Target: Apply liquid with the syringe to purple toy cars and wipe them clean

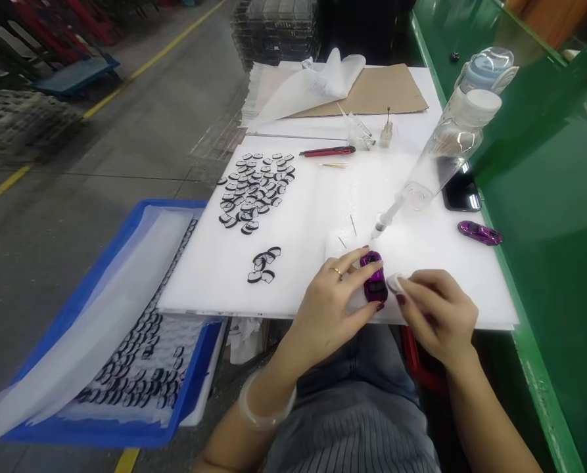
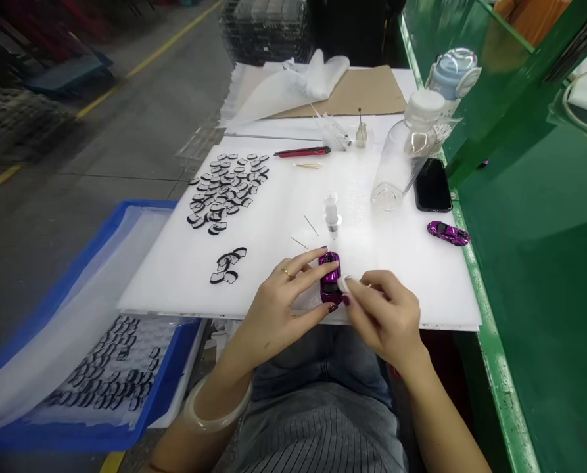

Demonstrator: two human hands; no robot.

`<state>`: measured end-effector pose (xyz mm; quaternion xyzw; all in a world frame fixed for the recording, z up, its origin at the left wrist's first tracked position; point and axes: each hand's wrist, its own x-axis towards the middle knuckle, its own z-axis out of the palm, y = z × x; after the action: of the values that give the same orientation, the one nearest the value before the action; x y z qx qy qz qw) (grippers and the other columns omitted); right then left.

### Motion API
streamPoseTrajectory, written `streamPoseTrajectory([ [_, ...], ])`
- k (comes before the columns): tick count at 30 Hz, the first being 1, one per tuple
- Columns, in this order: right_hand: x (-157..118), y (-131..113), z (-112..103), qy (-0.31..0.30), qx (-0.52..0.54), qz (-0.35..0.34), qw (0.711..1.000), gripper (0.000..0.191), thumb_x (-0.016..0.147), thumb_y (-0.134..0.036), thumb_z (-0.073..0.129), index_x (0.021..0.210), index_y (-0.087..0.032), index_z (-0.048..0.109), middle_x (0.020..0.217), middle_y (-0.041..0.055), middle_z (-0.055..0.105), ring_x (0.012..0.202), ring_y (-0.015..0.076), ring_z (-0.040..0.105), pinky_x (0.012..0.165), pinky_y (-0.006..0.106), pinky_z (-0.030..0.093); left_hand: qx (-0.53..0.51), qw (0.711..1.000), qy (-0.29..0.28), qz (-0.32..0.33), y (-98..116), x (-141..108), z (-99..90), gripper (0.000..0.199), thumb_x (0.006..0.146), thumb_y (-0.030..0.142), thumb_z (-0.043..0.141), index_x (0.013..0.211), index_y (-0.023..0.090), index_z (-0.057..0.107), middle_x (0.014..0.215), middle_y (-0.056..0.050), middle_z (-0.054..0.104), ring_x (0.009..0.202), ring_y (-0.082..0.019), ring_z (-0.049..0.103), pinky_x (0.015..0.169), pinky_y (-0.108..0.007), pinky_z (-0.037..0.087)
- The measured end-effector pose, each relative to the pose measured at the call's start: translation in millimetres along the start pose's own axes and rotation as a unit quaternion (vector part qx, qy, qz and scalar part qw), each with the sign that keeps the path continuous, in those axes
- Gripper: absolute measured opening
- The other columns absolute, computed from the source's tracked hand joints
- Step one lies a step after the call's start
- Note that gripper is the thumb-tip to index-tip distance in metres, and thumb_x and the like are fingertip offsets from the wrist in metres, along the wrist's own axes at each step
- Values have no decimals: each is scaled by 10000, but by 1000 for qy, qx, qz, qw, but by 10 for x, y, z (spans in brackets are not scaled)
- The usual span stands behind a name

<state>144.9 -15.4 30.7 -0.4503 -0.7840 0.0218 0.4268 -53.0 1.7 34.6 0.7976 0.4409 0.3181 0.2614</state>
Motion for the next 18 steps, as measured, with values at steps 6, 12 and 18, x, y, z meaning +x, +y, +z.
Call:
streamPoseTrajectory([
  [6,-46,-149,132,5,-73,-17,997,136,864,-155,616,934,-208,720,866,69,672,596,115,592,526,244,501,-15,999,33,-15,-27,19,83,446,815,166,727,1244,244,635,1338,-82,589,1110,-249,611,989,-462,540],
  [12,164,138,-129,5,-46,99,994,94,893,-222,627,811,-216,673,697,5,661,500,105,535,461,247,397,-51,996,63,-37,-10,24,114,499,737,255,838,1207,238,673,1293,-87,616,1038,-247,638,939,-453,564],
  [18,383,486,-249,32,-219,188,957,210,828,-351,635,972,-199,615,941,87,696,871,275,647,728,392,478,-50,988,132,-62,44,63,192,242,851,133,661,1068,208,739,1149,-76,681,899,-206,668,831,-408,592],
])
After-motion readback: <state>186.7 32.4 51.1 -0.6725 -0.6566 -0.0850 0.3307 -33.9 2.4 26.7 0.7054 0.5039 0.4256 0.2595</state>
